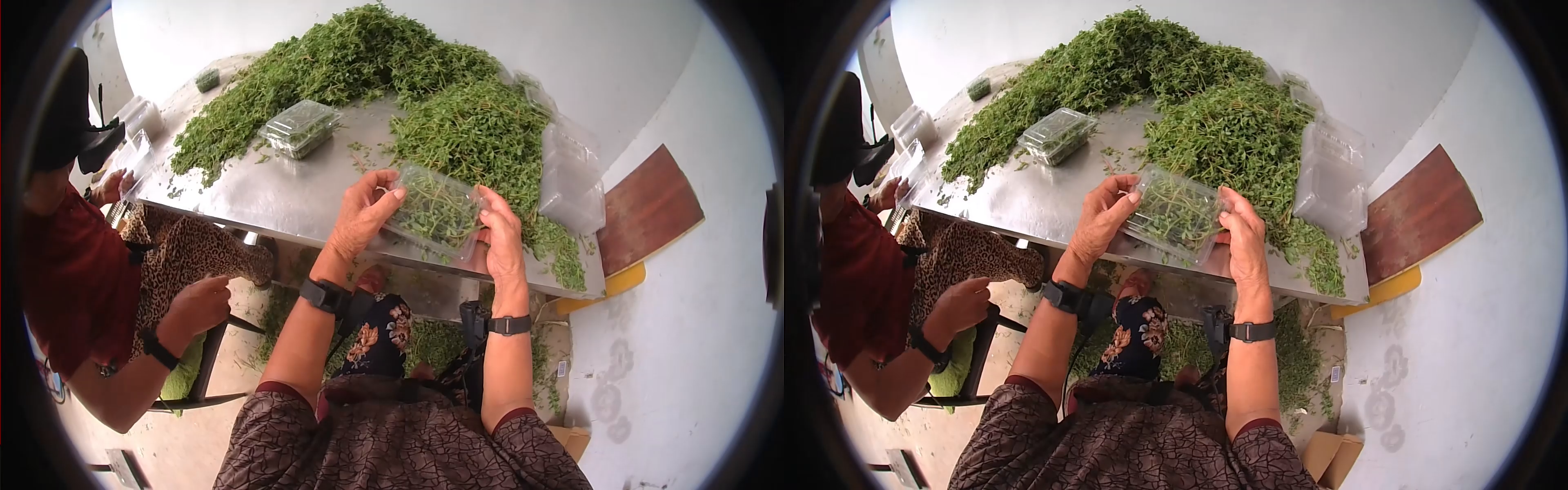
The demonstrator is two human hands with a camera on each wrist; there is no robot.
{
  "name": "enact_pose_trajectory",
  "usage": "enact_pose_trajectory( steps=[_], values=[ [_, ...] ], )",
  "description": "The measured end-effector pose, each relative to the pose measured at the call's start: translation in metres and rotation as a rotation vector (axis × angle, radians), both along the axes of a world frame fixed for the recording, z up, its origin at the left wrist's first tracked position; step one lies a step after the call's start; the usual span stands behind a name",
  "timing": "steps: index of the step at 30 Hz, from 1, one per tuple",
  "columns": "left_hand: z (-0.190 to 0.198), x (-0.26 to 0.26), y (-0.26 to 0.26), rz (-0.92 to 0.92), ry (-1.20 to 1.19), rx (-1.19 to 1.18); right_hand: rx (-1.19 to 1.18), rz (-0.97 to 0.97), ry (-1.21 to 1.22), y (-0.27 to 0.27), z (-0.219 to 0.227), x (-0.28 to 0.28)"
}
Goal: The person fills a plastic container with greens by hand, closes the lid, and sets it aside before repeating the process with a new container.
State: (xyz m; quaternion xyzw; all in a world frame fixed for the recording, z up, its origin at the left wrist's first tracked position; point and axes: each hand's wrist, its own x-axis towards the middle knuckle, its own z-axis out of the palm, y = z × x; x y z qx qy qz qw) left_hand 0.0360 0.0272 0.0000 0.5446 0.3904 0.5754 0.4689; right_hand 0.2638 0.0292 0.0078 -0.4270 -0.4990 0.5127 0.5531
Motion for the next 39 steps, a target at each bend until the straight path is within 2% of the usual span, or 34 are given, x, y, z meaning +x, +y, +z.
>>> enact_pose_trajectory(
  steps=[7, 16, 23, 25, 28, 31, 35, 39],
  values=[
    [0.0, 0.0, 0.0, -0.019, -0.055, -0.001, -0.008, -0.009, -0.046, -0.002, 0.006, -0.001],
    [-0.001, -0.001, -0.001, 0.007, 0.015, 0.053, 0.017, 0.027, -0.032, -0.001, 0.008, -0.001],
    [0.003, 0.001, -0.004, -0.019, -0.049, 0.032, -0.012, 0.074, -0.018, 0.006, 0.006, 0.007],
    [0.003, 0.001, -0.004, -0.017, -0.041, 0.033, -0.058, 0.221, 0.008, 0.011, 0.008, 0.014],
    [0.002, 0.001, -0.002, -0.015, -0.015, 0.002, -0.097, 0.207, -0.11, 0.016, 0.014, 0.014],
    [0.001, 0.001, -0.001, -0.017, -0.011, 0.009, -0.127, 0.275, -0.002, 0.021, 0.015, 0.017],
    [0.001, 0.002, 0.0, -0.003, -0.021, 0.008, -0.13, 0.291, 0.012, 0.025, 0.015, 0.016],
    [0.002, 0.001, 0.0, 0.001, -0.009, -0.023, -0.072, 0.215, -0.038, 0.026, 0.011, 0.013]
  ],
)
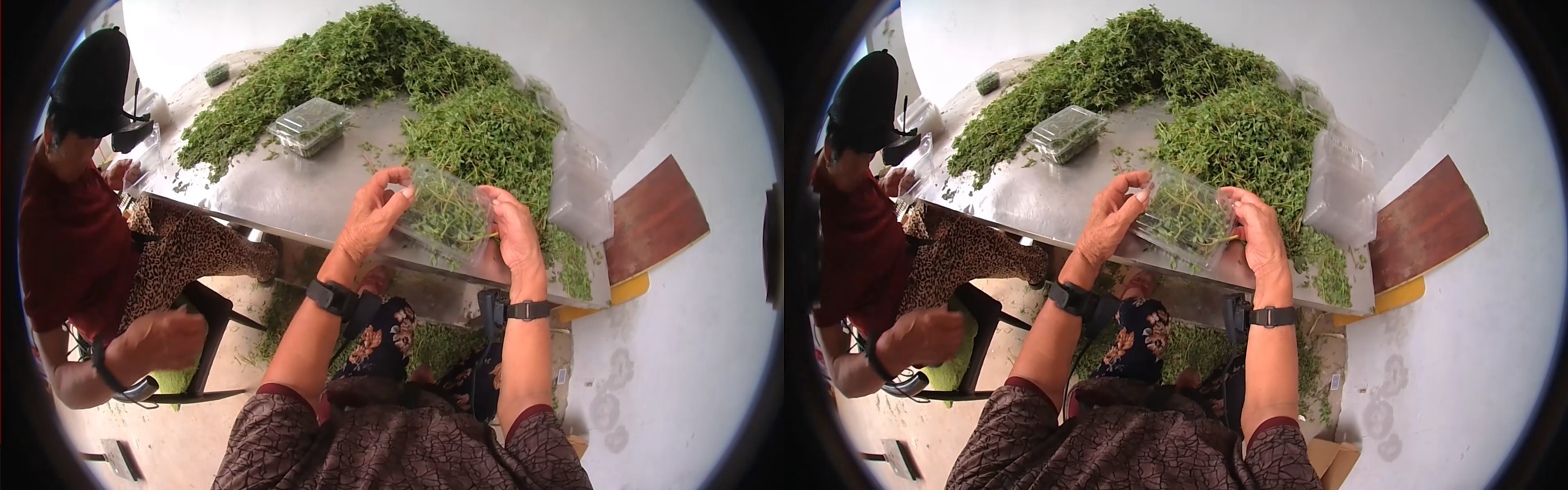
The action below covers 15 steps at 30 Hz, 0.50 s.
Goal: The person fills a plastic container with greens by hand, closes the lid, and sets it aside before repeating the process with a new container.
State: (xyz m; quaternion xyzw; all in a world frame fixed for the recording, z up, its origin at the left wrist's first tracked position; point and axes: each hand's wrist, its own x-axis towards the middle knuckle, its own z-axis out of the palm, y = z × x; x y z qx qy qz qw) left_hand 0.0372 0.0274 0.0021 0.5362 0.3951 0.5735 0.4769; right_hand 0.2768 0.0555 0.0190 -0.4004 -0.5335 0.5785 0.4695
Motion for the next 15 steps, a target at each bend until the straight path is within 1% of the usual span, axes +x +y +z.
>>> enact_pose_trajectory(
  steps=[1, 5, 7, 11, 13, 15],
  values=[
    [0.0, 0.0, 0.0, 0.003, -0.002, 0.001, 0.03, -0.012, 0.012, 0.0013, -0.0013, -0.0001],
    [-0.0009, 0.001, 0.0, -0.006, -0.033, 0.016, 0.021, -0.053, 0.022, -0.0003, 0.0043, -0.0036],
    [-0.0023, 0.0004, 0.0011, -0.005, -0.037, 0.019, 0.172, -0.069, 0.117, 0.0027, 0.0027, -0.0067],
    [-0.0027, 0.0008, 0.0012, -0.002, -0.032, 0.011, 0.162, -0.043, 0.184, 0.0056, -0.0005, -0.0063],
    [-0.0021, 0.0007, 0.0005, 0.004, -0.028, 0.009, 0.162, -0.127, 0.181, 0.0053, -0.0016, -0.0072],
    [-0.0026, 0.0005, 0.0009, 0.009, -0.018, 0.005, 0.161, -0.138, 0.175, 0.0056, -0.0023, -0.007]
  ],
)
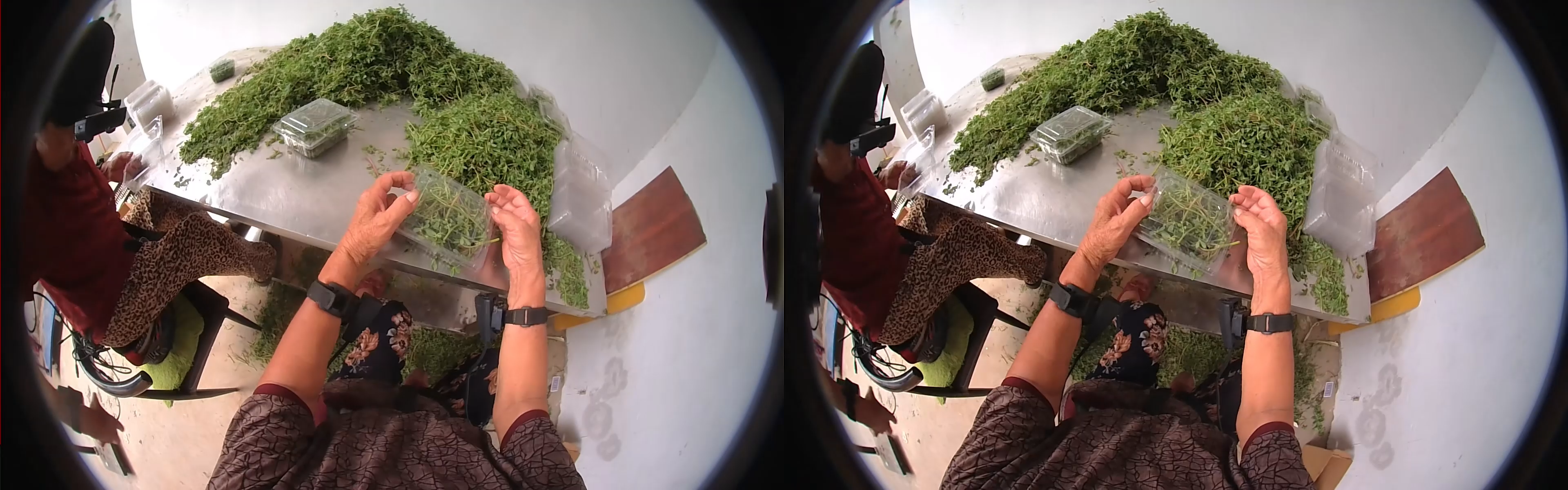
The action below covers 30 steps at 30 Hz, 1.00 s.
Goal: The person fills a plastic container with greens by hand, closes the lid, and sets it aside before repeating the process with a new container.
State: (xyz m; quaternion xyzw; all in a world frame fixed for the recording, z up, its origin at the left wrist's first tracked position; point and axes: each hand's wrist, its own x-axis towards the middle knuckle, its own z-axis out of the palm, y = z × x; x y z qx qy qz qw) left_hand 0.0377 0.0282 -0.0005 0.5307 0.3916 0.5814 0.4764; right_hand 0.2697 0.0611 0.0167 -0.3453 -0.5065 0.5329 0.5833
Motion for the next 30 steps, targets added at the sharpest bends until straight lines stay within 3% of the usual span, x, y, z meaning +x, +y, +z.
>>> enact_pose_trajectory(
  steps=[16, 30],
  values=[
    [0.0012, -0.0007, -0.0014, -0.007, -0.005, -0.011, 0.0, -0.085, -0.032, -0.0035, 0.0007, -0.0024],
    [-0.0023, 0.0001, -0.0009, 0.005, 0.023, 0.023, 0.005, -0.028, -0.123, 0.0008, 0.0012, -0.0018]
  ],
)
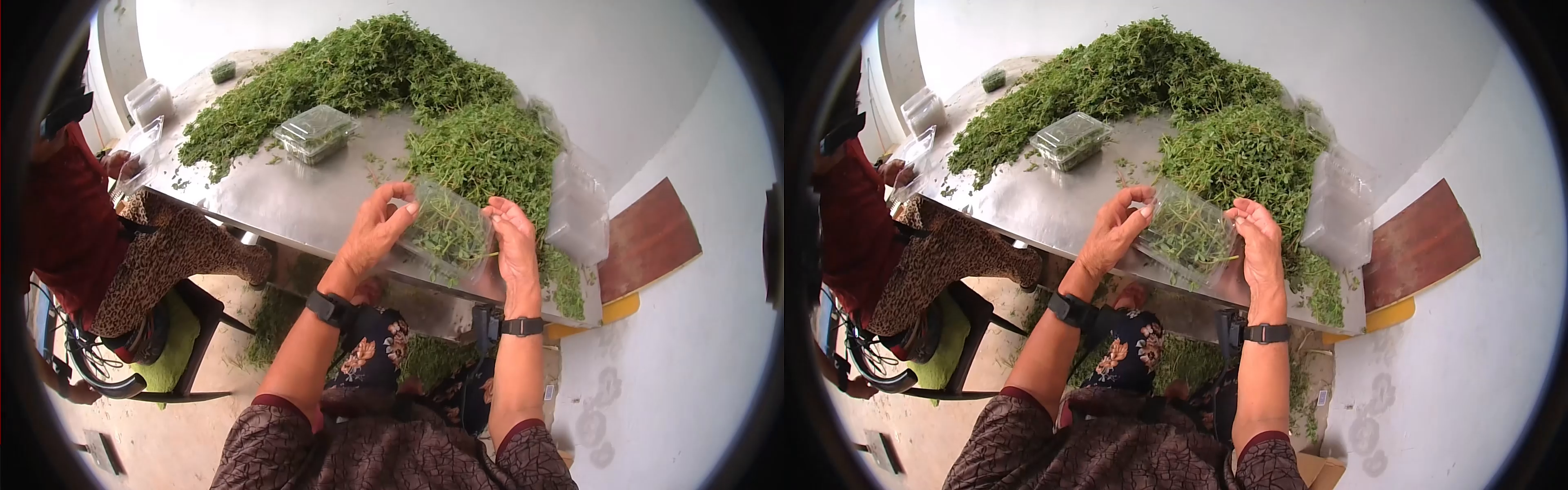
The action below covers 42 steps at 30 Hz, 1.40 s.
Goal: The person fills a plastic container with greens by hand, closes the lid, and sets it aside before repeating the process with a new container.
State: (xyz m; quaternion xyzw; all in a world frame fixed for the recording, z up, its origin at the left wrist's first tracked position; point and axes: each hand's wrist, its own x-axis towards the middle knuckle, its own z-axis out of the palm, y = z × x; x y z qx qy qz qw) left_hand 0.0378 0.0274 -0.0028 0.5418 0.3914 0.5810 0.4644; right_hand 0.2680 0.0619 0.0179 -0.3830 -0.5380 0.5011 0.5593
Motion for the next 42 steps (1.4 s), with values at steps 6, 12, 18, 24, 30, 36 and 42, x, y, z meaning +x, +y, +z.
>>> enact_pose_trajectory(
  steps=[6, 12, 18, 24, 30, 36, 42],
  values=[
    [0.002, 0.001, -0.001, 0.0, -0.017, -0.031, -0.044, -0.004, 0.018, -0.003, 0.001, -0.001],
    [0.003, 0.0, -0.002, 0.028, 0.045, -0.016, 0.032, -0.031, -0.004, 0.0, -0.008, -0.003],
    [0.003, 0.001, -0.002, 0.043, 0.055, 0.0, 0.066, -0.099, -0.033, -0.002, -0.006, -0.008],
    [0.003, 0.0, -0.002, 0.039, 0.055, 0.006, 0.073, -0.125, 0.007, -0.002, -0.01, -0.006],
    [0.004, 0.0, -0.003, 0.032, 0.057, -0.006, 0.134, -0.173, -0.003, -0.003, -0.018, -0.004],
    [0.001, 0.001, -0.002, 0.039, 0.072, 0.003, 0.155, -0.293, -0.177, -0.01, -0.015, -0.004],
    [0.003, 0.0, -0.004, 0.019, 0.052, -0.016, 0.159, -0.265, -0.143, -0.01, -0.018, -0.001]
  ],
)
